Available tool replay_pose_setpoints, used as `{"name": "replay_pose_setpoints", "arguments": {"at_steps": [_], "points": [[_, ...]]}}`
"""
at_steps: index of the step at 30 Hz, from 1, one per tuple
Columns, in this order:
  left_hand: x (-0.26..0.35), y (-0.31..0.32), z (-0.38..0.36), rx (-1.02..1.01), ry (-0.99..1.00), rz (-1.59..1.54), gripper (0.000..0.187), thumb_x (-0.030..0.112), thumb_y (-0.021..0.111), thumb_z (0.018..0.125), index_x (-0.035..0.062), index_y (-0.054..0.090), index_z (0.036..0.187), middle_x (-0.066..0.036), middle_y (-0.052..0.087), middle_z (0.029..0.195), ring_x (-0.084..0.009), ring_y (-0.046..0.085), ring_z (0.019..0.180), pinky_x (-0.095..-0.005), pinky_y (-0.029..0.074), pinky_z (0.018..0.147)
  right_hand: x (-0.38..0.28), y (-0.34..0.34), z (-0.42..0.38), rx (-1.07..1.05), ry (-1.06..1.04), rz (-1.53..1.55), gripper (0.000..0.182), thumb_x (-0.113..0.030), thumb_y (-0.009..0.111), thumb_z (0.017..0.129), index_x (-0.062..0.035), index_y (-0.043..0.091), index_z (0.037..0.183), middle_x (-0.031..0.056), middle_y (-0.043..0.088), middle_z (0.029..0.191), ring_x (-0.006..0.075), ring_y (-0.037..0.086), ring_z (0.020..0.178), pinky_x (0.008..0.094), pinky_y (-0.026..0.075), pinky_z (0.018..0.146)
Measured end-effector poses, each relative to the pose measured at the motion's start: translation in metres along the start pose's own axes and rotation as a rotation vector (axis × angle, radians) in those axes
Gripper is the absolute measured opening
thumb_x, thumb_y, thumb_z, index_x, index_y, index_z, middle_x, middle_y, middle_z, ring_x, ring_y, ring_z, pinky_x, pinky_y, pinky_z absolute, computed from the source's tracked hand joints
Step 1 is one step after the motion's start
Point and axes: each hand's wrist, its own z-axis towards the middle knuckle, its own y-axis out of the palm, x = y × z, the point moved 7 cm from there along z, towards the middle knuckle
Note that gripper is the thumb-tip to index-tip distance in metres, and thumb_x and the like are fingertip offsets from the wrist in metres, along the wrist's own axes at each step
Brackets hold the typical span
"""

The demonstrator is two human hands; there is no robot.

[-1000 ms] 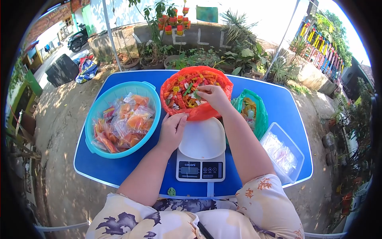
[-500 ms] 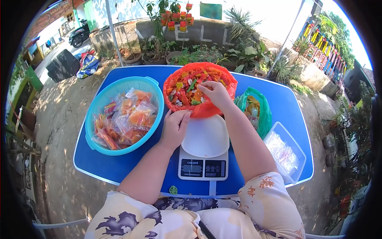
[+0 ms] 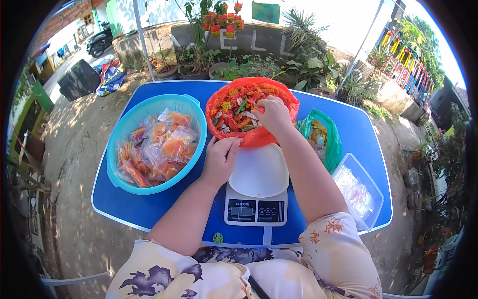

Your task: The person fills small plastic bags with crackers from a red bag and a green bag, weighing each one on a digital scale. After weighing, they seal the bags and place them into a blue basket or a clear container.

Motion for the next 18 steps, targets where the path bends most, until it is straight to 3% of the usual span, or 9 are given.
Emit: {"name": "replay_pose_setpoints", "arguments": {"at_steps": [3, 6, 9, 12, 13, 16, 18], "points": [[0.001, -0.001, 0.0, 0.001, -0.002, 0.014, 0.031, 0.027, 0.052, 0.106, 0.0039, 0.072, 0.106, -0.012, 0.074, 0.108, -0.0304, 0.068, 0.107, -0.0531, 0.034, 0.113, -0.01, 0.015, -0.01, 0.006, -0.071, -0.218, 0.025, -0.029, 0.074, 0.086, -0.0075, 0.077, 0.1, 0.0121, 0.07, 0.109, 0.0327, 0.063, 0.109, 0.0444, 0.052, 0.094], [0.001, -0.001, 0.0, 0.004, -0.006, 0.013, 0.031, 0.027, 0.052, 0.106, 0.0037, 0.072, 0.106, -0.012, 0.074, 0.107, -0.0305, 0.068, 0.107, -0.0532, 0.034, 0.113, 0.002, 0.042, 0.001, -0.154, -0.105, -0.103, 0.021, -0.025, 0.073, 0.086, -0.0074, 0.077, 0.096, 0.0111, 0.071, 0.1, 0.0339, 0.065, 0.104, 0.0443, 0.053, 0.091], [0.002, -0.002, 0.0, -0.003, 0.007, 0.003, 0.031, 0.026, 0.052, 0.106, 0.0032, 0.072, 0.105, -0.013, 0.074, 0.107, -0.0304, 0.068, 0.107, -0.0531, 0.034, 0.113, 0.006, 0.031, 0.005, -0.065, -0.101, 0.015, 0.019, -0.024, 0.074, 0.089, -0.0082, 0.078, 0.099, 0.0099, 0.072, 0.091, 0.0297, 0.068, 0.094, 0.0381, 0.054, 0.085], [0.002, -0.001, -0.001, 0.007, 0.006, 0.012, 0.031, 0.026, 0.052, 0.106, 0.003, 0.072, 0.104, -0.013, 0.075, 0.106, -0.0306, 0.068, 0.106, -0.0524, 0.034, 0.113, 0.017, 0.015, 0.006, -0.094, 0.116, 0.409, 0.02, -0.023, 0.073, 0.094, -0.0053, 0.077, 0.102, 0.008, 0.074, 0.093, 0.0216, 0.069, 0.085, 0.0323, 0.053, 0.081], [0.002, -0.001, -0.001, 0.009, 0.012, 0.004, 0.031, 0.026, 0.052, 0.106, 0.0029, 0.072, 0.104, -0.013, 0.075, 0.106, -0.0305, 0.068, 0.106, -0.052, 0.034, 0.113, 0.031, 0.029, 0.01, -0.113, 0.194, 0.646, 0.023, -0.026, 0.073, 0.094, -0.0063, 0.076, 0.107, 0.0109, 0.075, 0.099, 0.0206, 0.07, 0.083, 0.0321, 0.053, 0.084], [0.003, -0.002, 0.001, 0.014, 0.023, -0.008, 0.03, 0.024, 0.053, 0.105, 0.0024, 0.072, 0.104, -0.013, 0.075, 0.105, -0.0306, 0.068, 0.106, -0.0501, 0.036, 0.111, 0.029, 0.008, 0.008, -0.037, 0.183, 1.133, 0.027, -0.023, 0.072, 0.097, -0.002, 0.072, 0.114, 0.0072, 0.075, 0.099, 0.0135, 0.068, 0.087, 0.0284, 0.053, 0.082], [0.004, -0.003, 0.001, 0.017, 0.018, -0.004, 0.028, 0.023, 0.053, 0.105, 0.0017, 0.072, 0.104, -0.014, 0.075, 0.103, -0.0312, 0.068, 0.105, -0.048, 0.04, 0.108, 0.018, -0.01, 0.002, -0.177, 0.166, 1.224, 0.033, -0.022, 0.071, 0.098, 0.0015, 0.067, 0.12, 0.0064, 0.075, 0.104, 0.0121, 0.069, 0.092, 0.0266, 0.053, 0.081]]}}
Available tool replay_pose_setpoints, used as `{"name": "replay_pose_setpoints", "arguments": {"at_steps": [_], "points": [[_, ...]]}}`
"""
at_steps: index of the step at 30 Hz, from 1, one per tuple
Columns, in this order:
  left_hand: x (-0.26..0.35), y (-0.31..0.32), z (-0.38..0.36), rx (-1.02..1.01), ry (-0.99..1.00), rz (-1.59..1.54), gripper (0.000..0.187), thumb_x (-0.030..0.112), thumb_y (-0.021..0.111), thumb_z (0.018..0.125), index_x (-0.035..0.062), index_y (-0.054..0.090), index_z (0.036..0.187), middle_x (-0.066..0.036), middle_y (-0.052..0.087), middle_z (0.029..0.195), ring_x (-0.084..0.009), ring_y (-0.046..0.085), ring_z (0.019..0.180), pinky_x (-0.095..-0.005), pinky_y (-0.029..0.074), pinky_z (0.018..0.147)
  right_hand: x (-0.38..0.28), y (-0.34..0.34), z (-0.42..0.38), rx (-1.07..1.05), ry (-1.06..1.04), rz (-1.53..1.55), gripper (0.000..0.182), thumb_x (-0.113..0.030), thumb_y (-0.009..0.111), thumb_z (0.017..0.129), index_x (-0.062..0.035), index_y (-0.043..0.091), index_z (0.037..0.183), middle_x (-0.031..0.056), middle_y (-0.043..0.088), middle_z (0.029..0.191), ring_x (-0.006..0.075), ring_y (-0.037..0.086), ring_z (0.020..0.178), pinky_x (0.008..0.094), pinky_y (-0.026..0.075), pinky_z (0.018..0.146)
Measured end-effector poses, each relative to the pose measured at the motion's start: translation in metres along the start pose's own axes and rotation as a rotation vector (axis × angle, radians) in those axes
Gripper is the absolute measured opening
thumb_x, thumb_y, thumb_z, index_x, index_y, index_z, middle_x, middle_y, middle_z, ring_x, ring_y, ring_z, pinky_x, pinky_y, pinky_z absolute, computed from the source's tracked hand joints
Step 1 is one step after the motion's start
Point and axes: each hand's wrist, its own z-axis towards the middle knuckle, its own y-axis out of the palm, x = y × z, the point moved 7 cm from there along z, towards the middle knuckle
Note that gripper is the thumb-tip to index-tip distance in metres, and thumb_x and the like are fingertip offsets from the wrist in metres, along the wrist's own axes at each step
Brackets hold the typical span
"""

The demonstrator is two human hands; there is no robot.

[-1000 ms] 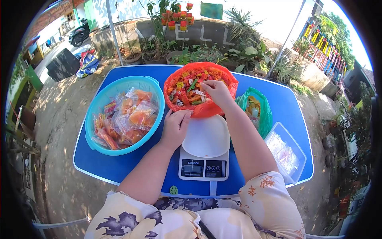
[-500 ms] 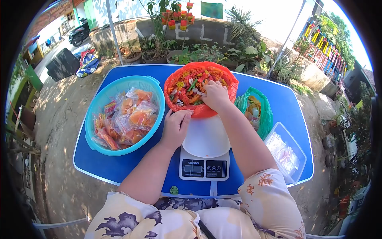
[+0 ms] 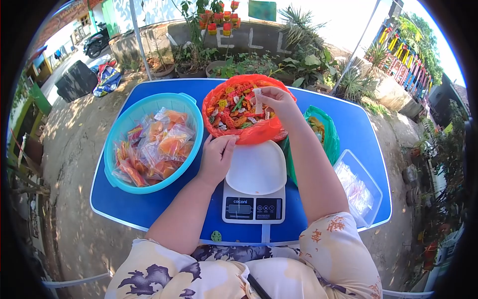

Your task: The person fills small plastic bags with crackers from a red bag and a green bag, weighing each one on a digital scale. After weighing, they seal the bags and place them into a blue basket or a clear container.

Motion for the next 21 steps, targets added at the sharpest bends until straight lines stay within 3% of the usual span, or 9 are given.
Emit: {"name": "replay_pose_setpoints", "arguments": {"at_steps": [3, 6, 7, 10, 11, 14, 15, 18, 21], "points": [[0.001, -0.004, 0.003, 0.022, 0.016, -0.058, 0.025, 0.019, 0.054, 0.104, 0.0001, 0.071, 0.105, -0.015, 0.074, 0.103, -0.033, 0.067, 0.104, -0.045, 0.045, 0.102, -0.021, 0.014, -0.025, -0.232, 0.116, 0.028, 0.031, -0.02, 0.075, 0.094, 0.0, 0.07, 0.118, 0.0064, 0.075, 0.107, 0.0115, 0.069, 0.095, 0.0272, 0.053, 0.084], [-0.001, -0.008, 0.003, 0.14, -0.006, -0.129, 0.023, 0.015, 0.055, 0.104, -0.0015, 0.07, 0.107, -0.017, 0.072, 0.103, -0.0358, 0.067, 0.103, -0.0435, 0.048, 0.097, -0.028, 0.03, -0.045, -0.529, 0.123, -0.291, 0.028, -0.02, 0.076, 0.093, -0.0012, 0.074, 0.113, 0.0052, 0.076, 0.106, 0.0125, 0.069, 0.095, 0.0284, 0.054, 0.086], [-0.002, -0.008, 0.003, 0.115, 0.017, -0.119, 0.022, 0.014, 0.055, 0.104, -0.0011, 0.067, 0.115, -0.019, 0.068, 0.116, -0.0352, 0.064, 0.111, -0.0426, 0.046, 0.102, -0.03, 0.036, -0.05, -0.558, 0.137, -0.345, 0.026, -0.02, 0.077, 0.091, -0.0003, 0.076, 0.108, 0.0057, 0.076, 0.103, 0.0138, 0.07, 0.094, 0.0293, 0.054, 0.087], [-0.004, -0.011, 0.002, 0.159, -0.041, -0.077, 0.026, 0.016, 0.054, 0.105, -0.0004, 0.063, 0.123, -0.02, 0.061, 0.13, -0.0337, 0.059, 0.121, -0.041, 0.043, 0.107, -0.008, 0.037, -0.024, -0.271, 0.007, -0.386, 0.026, -0.02, 0.078, 0.09, -0.0009, 0.076, 0.108, 0.008, 0.075, 0.1, 0.0143, 0.069, 0.092, 0.0297, 0.054, 0.086], [-0.012, -0.009, 0.001, 0.123, -0.059, -0.062, 0.032, 0.018, 0.051, 0.107, -0.0001, 0.056, 0.133, -0.02, 0.054, 0.139, -0.0327, 0.053, 0.13, -0.0401, 0.04, 0.111, -0.001, 0.039, -0.018, -0.172, -0.02, -0.462, 0.025, -0.017, 0.076, 0.092, -0.0028, 0.074, 0.112, 0.0056, 0.074, 0.102, 0.0143, 0.07, 0.093, 0.0302, 0.055, 0.088], [-0.023, -0.006, -0.001, 0.17, -0.085, -0.102, 0.035, 0.017, 0.047, 0.109, -0.0001, 0.052, 0.139, -0.016, 0.055, 0.139, -0.0261, 0.053, 0.131, -0.0381, 0.039, 0.113, -0.001, 0.065, -0.014, -0.005, -0.208, -0.848, 0.024, -0.021, 0.075, 0.09, -0.0085, 0.075, 0.111, 0.007, 0.073, 0.098, 0.0245, 0.069, 0.093, 0.0378, 0.054, 0.088], [-0.026, -0.004, -0.002, 0.158, -0.1, -0.124, 0.037, 0.018, 0.046, 0.109, 0.0002, 0.05, 0.141, -0.017, 0.054, 0.14, -0.026, 0.052, 0.132, -0.0383, 0.038, 0.114, 0.012, 0.07, -0.01, 0.042, -0.207, -0.939, 0.025, -0.028, 0.075, 0.087, -0.0124, 0.076, 0.107, 0.0084, 0.072, 0.1, 0.0317, 0.065, 0.102, 0.0453, 0.051, 0.091], [-0.029, -0.003, -0.003, 0.128, -0.132, -0.159, 0.04, 0.02, 0.043, 0.11, 0.0009, 0.046, 0.145, -0.017, 0.052, 0.142, -0.0263, 0.05, 0.134, -0.0386, 0.037, 0.115, 0.02, 0.089, -0.019, 0.117, -0.218, -1.272, 0.027, -0.034, 0.076, 0.086, -0.0111, 0.076, 0.1, 0.0081, 0.071, 0.102, 0.0298, 0.062, 0.111, 0.0477, 0.048, 0.093], [-0.026, -0.004, -0.003, 0.111, -0.139, -0.143, 0.042, 0.023, 0.042, 0.111, 0.001, 0.045, 0.146, -0.019, 0.051, 0.144, -0.0279, 0.049, 0.137, -0.039, 0.036, 0.116, 0.028, 0.079, -0.007, 0.036, -0.078, -1.12, 0.031, -0.037, 0.078, 0.084, -0.0102, 0.076, 0.098, 0.0072, 0.07, 0.104, 0.0291, 0.06, 0.115, 0.0502, 0.046, 0.093]]}}
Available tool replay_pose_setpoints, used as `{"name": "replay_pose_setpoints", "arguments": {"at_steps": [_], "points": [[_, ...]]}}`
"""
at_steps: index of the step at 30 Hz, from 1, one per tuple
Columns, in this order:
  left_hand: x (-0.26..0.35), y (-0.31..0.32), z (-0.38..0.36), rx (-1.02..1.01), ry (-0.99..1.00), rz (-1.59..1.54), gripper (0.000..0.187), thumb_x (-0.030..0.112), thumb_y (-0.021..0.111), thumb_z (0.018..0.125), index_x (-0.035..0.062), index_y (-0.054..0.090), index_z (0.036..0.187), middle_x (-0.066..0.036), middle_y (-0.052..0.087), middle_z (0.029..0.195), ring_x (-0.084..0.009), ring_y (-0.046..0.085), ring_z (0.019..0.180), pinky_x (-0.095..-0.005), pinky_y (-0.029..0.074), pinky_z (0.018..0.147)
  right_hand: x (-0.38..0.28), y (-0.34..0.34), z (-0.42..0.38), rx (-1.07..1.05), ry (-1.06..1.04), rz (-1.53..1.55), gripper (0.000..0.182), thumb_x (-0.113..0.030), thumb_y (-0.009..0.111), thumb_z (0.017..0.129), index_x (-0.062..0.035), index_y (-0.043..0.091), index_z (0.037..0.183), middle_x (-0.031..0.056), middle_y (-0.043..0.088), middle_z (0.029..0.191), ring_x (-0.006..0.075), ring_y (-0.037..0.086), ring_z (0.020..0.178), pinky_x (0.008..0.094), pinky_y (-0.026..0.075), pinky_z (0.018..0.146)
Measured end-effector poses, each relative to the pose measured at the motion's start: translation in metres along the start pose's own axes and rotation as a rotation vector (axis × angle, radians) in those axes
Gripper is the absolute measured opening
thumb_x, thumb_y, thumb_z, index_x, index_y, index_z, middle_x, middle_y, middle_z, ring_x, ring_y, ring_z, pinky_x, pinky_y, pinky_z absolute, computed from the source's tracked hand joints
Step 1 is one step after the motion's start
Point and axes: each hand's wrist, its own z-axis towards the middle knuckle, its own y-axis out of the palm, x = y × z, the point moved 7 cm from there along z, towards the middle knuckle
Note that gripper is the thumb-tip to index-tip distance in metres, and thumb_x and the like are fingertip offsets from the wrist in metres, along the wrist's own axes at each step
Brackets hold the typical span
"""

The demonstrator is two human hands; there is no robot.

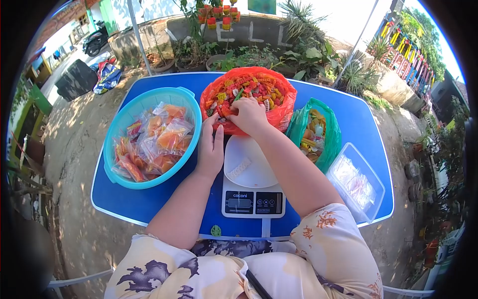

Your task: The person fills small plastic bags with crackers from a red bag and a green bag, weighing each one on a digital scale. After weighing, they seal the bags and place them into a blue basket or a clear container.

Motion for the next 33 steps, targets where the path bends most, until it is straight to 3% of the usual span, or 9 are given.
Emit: {"name": "replay_pose_setpoints", "arguments": {"at_steps": [2, 5, 6, 10, 17, 23, 26, 29, 33], "points": [[0.001, -0.001, 0.0, -0.002, 0.025, 0.047, 0.042, 0.024, 0.043, 0.111, 0.0008, 0.045, 0.146, -0.019, 0.051, 0.144, -0.0288, 0.048, 0.137, -0.0399, 0.035, 0.116, 0.008, -0.003, 0.001, 0.031, 0.015, 0.095, 0.033, -0.036, 0.079, 0.084, -0.007, 0.076, 0.099, 0.0084, 0.071, 0.097, 0.0271, 0.065, 0.103, 0.0433, 0.049, 0.088], [0.012, 0.001, -0.001, 0.001, 0.084, 0.082, 0.043, 0.024, 0.047, 0.109, -0.0017, 0.047, 0.143, -0.022, 0.052, 0.142, -0.0344, 0.048, 0.136, -0.043, 0.035, 0.116, 0.024, -0.01, 0.002, 0.046, 0.059, 0.45, 0.029, -0.033, 0.081, 0.083, -0.0096, 0.079, 0.101, 0.0105, 0.075, 0.097, 0.0268, 0.07, 0.096, 0.0411, 0.052, 0.083], [0.016, 0.0, -0.001, 0.004, 0.109, 0.09, 0.043, 0.024, 0.049, 0.108, -0.0029, 0.048, 0.142, -0.023, 0.052, 0.141, -0.037, 0.048, 0.135, -0.0444, 0.035, 0.116, 0.02, -0.021, -0.001, 0.049, 0.001, 0.521, 0.03, -0.03, 0.081, 0.086, -0.0045, 0.078, 0.102, 0.0086, 0.075, 0.09, 0.021, 0.071, 0.081, 0.0345, 0.052, 0.075], [0.023, 0.002, -0.002, -0.016, 0.142, 0.152, 0.041, 0.022, 0.051, 0.107, -0.0025, 0.051, 0.139, -0.024, 0.053, 0.14, -0.0375, 0.049, 0.134, -0.0445, 0.036, 0.115, 0.022, -0.04, -0.013, -0.126, 0.118, 0.931, 0.023, -0.025, 0.078, 0.092, -0.0025, 0.078, 0.095, 0.0017, 0.074, 0.091, 0.0073, 0.067, 0.082, 0.0239, 0.049, 0.07], [0.027, 0.001, -0.002, -0.017, 0.184, 0.146, 0.038, 0.021, 0.053, 0.106, -0.0017, 0.055, 0.136, -0.023, 0.055, 0.137, -0.0377, 0.051, 0.132, -0.0443, 0.038, 0.114, 0.019, -0.065, -0.059, -0.283, 0.257, 1.368, 0.018, -0.022, 0.077, 0.093, -0.004, 0.076, 0.096, 0.002, 0.074, 0.088, 0.0082, 0.066, 0.079, 0.0225, 0.052, 0.073], [0.024, 0.003, -0.003, -0.032, 0.162, 0.134, 0.037, 0.022, 0.052, 0.106, -0.0015, 0.056, 0.135, -0.022, 0.056, 0.137, -0.0376, 0.051, 0.132, -0.0448, 0.037, 0.114, 0.026, -0.068, -0.079, -0.444, 0.076, 0.697, 0.023, -0.026, 0.08, 0.088, -0.0039, 0.077, 0.085, 0.0028, 0.073, 0.078, 0.0081, 0.064, 0.075, 0.0275, 0.049, 0.069], [0.024, 0.003, -0.003, -0.035, 0.161, 0.13, 0.038, 0.023, 0.051, 0.107, -0.0015, 0.056, 0.135, -0.022, 0.056, 0.137, -0.0376, 0.05, 0.133, -0.0449, 0.037, 0.114, 0.026, -0.074, -0.084, -0.422, 0.144, 0.399, 0.025, -0.025, 0.08, 0.088, -0.0018, 0.078, 0.096, 0.0069, 0.073, 0.082, 0.0086, 0.065, 0.076, 0.0275, 0.05, 0.07], [0.024, 0.003, -0.002, -0.038, 0.151, 0.126, 0.038, 0.023, 0.051, 0.107, -0.0013, 0.056, 0.135, -0.022, 0.055, 0.139, -0.0376, 0.05, 0.134, -0.0449, 0.037, 0.114, 0.021, -0.076, -0.086, -0.379, 0.094, 0.38, 0.029, -0.028, 0.08, 0.087, -0.0025, 0.078, 0.101, 0.009, 0.073, 0.081, 0.0128, 0.066, 0.076, 0.0308, 0.052, 0.072], [0.016, 0.005, -0.003, -0.029, 0.144, 0.124, 0.039, 0.025, 0.05, 0.107, -0.0004, 0.058, 0.135, -0.02, 0.057, 0.14, -0.0358, 0.049, 0.137, -0.044, 0.036, 0.115, 0.027, -0.102, -0.069, 0.054, 0.132, 0.378, 0.025, -0.026, 0.076, 0.089, -0.002, 0.079, 0.097, 0.014, 0.072, 0.091, 0.0238, 0.069, 0.082, 0.037, 0.054, 0.077]]}}
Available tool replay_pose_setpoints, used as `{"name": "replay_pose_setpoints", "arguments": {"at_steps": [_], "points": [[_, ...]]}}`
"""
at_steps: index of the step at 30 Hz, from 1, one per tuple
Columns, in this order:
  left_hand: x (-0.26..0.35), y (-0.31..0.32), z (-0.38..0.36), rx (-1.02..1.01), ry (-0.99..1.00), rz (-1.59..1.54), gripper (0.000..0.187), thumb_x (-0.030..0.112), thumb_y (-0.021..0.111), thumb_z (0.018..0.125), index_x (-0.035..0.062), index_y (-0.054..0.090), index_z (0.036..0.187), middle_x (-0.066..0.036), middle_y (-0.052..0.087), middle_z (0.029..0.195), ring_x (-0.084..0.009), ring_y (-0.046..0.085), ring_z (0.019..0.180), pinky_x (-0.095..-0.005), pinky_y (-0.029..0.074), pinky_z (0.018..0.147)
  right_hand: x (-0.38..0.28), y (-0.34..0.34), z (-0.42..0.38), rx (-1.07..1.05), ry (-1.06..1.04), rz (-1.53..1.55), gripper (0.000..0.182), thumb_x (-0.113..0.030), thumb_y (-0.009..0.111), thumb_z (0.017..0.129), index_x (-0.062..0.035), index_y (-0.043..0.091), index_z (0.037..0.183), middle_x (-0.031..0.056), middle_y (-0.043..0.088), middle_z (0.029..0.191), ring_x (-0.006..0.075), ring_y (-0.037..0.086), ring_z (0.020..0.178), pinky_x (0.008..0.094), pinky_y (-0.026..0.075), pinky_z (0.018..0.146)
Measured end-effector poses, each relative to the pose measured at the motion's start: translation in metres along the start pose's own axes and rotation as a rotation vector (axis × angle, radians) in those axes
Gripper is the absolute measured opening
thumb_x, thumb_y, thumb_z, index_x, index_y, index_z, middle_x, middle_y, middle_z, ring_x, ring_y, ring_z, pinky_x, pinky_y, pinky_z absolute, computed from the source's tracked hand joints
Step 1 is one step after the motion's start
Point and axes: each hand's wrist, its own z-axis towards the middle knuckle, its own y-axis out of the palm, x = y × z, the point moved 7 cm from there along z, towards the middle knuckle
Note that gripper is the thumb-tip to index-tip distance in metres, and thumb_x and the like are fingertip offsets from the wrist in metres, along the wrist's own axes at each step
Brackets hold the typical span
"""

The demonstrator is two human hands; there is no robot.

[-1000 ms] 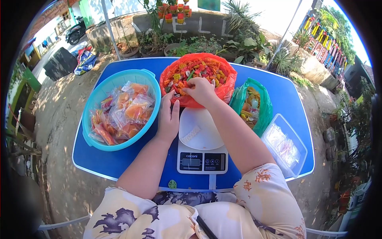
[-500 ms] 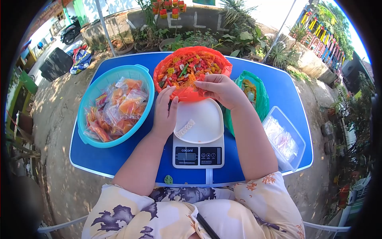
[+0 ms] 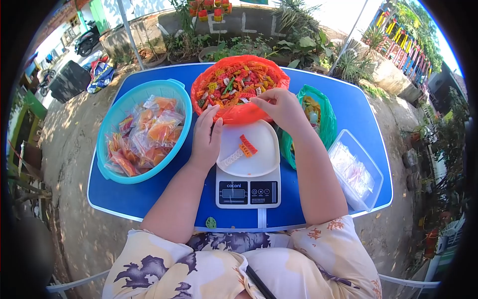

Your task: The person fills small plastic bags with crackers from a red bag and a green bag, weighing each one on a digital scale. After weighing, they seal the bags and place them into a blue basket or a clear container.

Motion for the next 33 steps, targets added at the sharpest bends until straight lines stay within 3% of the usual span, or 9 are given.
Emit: {"name": "replay_pose_setpoints", "arguments": {"at_steps": [2, 8, 14, 18, 21, 24, 25, 28, 33], "points": [[-0.006, 0.007, -0.001, -0.08, -0.006, -0.002, 0.04, 0.03, 0.048, 0.108, 0.0013, 0.061, 0.133, -0.017, 0.06, 0.139, -0.0338, 0.048, 0.138, -0.0457, 0.033, 0.116, 0.006, -0.003, 0.014, 0.186, -0.115, 0.015, 0.023, -0.023, 0.073, 0.091, -0.0016, 0.078, 0.098, 0.0153, 0.071, 0.097, 0.0271, 0.07, 0.089, 0.0385, 0.054, 0.081], [-0.01, 0.012, 0.0, -0.184, -0.063, -0.01, 0.046, 0.038, 0.04, 0.11, 0.0056, 0.068, 0.125, -0.009, 0.066, 0.135, -0.0305, 0.049, 0.138, -0.0536, 0.024, 0.118, 0.039, 0.044, 0.051, 0.103, -0.228, -0.229, 0.02, -0.013, 0.069, 0.091, -0.0038, 0.076, 0.108, 0.0142, 0.07, 0.107, 0.0304, 0.067, 0.096, 0.0384, 0.054, 0.086], [-0.01, 0.013, 0.0, -0.193, -0.065, -0.029, 0.048, 0.039, 0.038, 0.11, 0.0052, 0.07, 0.122, -0.009, 0.066, 0.135, -0.0305, 0.049, 0.138, -0.0556, 0.024, 0.118, 0.033, 0.094, 0.071, -0.064, -0.501, -0.254, 0.023, -0.023, 0.07, 0.089, -0.0128, 0.077, 0.108, 0.0088, 0.068, 0.113, 0.0288, 0.062, 0.113, 0.0481, 0.049, 0.097], [-0.009, 0.012, 0.001, -0.197, -0.069, -0.065, 0.048, 0.039, 0.038, 0.11, 0.0047, 0.07, 0.121, -0.01, 0.067, 0.134, -0.0307, 0.05, 0.138, -0.0558, 0.024, 0.117, 0.023, 0.087, 0.076, -0.095, -0.137, -0.707, 0.028, -0.027, 0.07, 0.089, -0.0197, 0.076, 0.115, 0.0018, 0.068, 0.116, 0.0265, 0.056, 0.123, 0.0504, 0.045, 0.101], [-0.006, 0.011, 0.001, -0.192, -0.095, -0.042, 0.049, 0.038, 0.037, 0.11, 0.0039, 0.07, 0.121, -0.011, 0.067, 0.133, -0.0316, 0.05, 0.137, -0.0563, 0.025, 0.117, 0.0, 0.079, 0.072, 0.032, -0.194, -0.688, 0.032, -0.026, 0.07, 0.09, -0.0161, 0.074, 0.12, 0.0027, 0.067, 0.128, 0.0268, 0.057, 0.125, 0.0462, 0.045, 0.105], [-0.011, 0.012, -0.001, -0.178, -0.089, -0.004, 0.049, 0.037, 0.038, 0.11, 0.0029, 0.071, 0.119, -0.013, 0.068, 0.129, -0.0332, 0.053, 0.134, -0.0539, 0.029, 0.115, -0.013, 0.105, 0.054, -0.078, -0.707, -0.369, 0.036, -0.022, 0.068, 0.091, -0.0184, 0.072, 0.126, -0.0001, 0.065, 0.136, 0.026, 0.054, 0.13, 0.0461, 0.045, 0.107], [-0.01, 0.011, 0.0, -0.172, -0.075, -0.018, 0.049, 0.037, 0.038, 0.11, 0.0027, 0.071, 0.118, -0.014, 0.069, 0.127, -0.0338, 0.054, 0.132, -0.0527, 0.031, 0.115, -0.006, 0.116, 0.056, -0.265, -0.656, -0.245, 0.033, -0.017, 0.066, 0.091, -0.0176, 0.074, 0.123, 0.0005, 0.067, 0.135, 0.0254, 0.055, 0.13, 0.0449, 0.044, 0.109], [-0.01, 0.01, 0.002, -0.154, -0.063, -0.047, 0.049, 0.036, 0.038, 0.11, 0.0019, 0.073, 0.116, -0.016, 0.07, 0.122, -0.0351, 0.057, 0.128, -0.0496, 0.036, 0.112, 0.014, 0.11, 0.069, -0.326, -0.48, -0.35, 0.027, -0.018, 0.063, 0.089, -0.0196, 0.078, 0.111, 0.0006, 0.07, 0.125, 0.0223, 0.061, 0.121, 0.0464, 0.048, 0.101], [-0.013, 0.01, 0.0, -0.142, -0.113, -0.058, 0.049, 0.035, 0.039, 0.11, 0.0015, 0.074, 0.113, -0.017, 0.072, 0.116, -0.0361, 0.062, 0.121, -0.0487, 0.04, 0.108, 0.019, 0.079, 0.079, -0.151, -0.326, -0.412, 0.015, -0.007, 0.065, 0.079, -0.0059, 0.075, 0.09, 0.0115, 0.071, 0.098, 0.0321, 0.067, 0.099, 0.0421, 0.053, 0.09]]}}
